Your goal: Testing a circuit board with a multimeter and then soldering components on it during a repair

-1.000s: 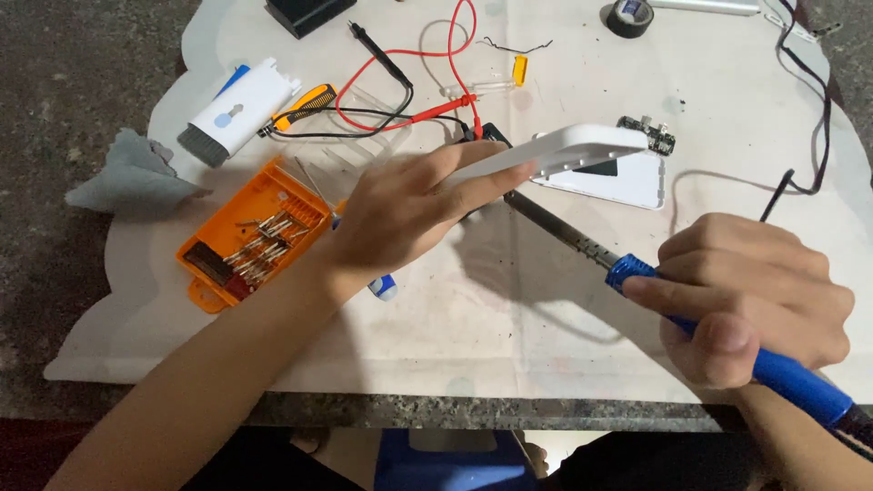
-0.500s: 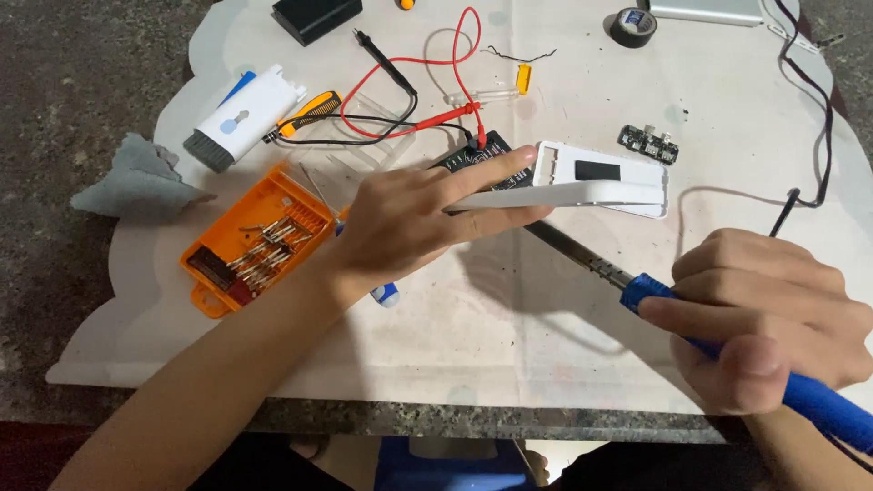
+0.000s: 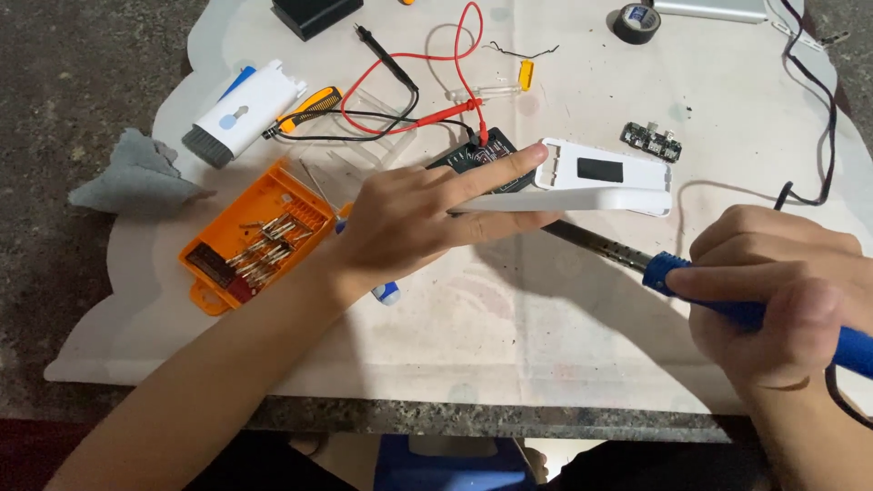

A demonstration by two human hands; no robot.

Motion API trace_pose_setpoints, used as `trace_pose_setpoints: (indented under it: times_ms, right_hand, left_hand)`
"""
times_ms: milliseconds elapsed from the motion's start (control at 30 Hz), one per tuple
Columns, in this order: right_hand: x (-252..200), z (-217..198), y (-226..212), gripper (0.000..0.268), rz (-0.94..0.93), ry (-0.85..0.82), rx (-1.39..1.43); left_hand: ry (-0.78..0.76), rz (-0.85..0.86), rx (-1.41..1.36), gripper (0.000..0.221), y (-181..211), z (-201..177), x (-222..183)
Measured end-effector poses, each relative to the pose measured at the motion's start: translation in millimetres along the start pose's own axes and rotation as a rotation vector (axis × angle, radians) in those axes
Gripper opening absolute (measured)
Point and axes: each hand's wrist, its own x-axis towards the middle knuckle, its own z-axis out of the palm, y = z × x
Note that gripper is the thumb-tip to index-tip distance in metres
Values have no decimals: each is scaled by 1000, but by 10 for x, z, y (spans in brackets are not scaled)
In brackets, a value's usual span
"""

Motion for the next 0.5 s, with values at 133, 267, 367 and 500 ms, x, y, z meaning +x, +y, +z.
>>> trace_pose_setpoints:
  times_ms: [133, 267, 367, 500]
  right_hand:
    - [-9, 81, 27, 82, 28, 71, -1]
    - [83, 131, 40, 74, -195, 75, 61]
    - [93, 165, 85, 70, -298, 89, 97]
    - [56, 195, 120, 71, -298, 140, 118]
  left_hand:
    - [-21, -25, -38, 64, -8, 15, -13]
    - [-41, -31, -52, 64, -24, 60, -37]
    - [-54, -36, -63, 64, -22, 58, -36]
    - [-3, -35, -62, 61, -13, 38, -25]
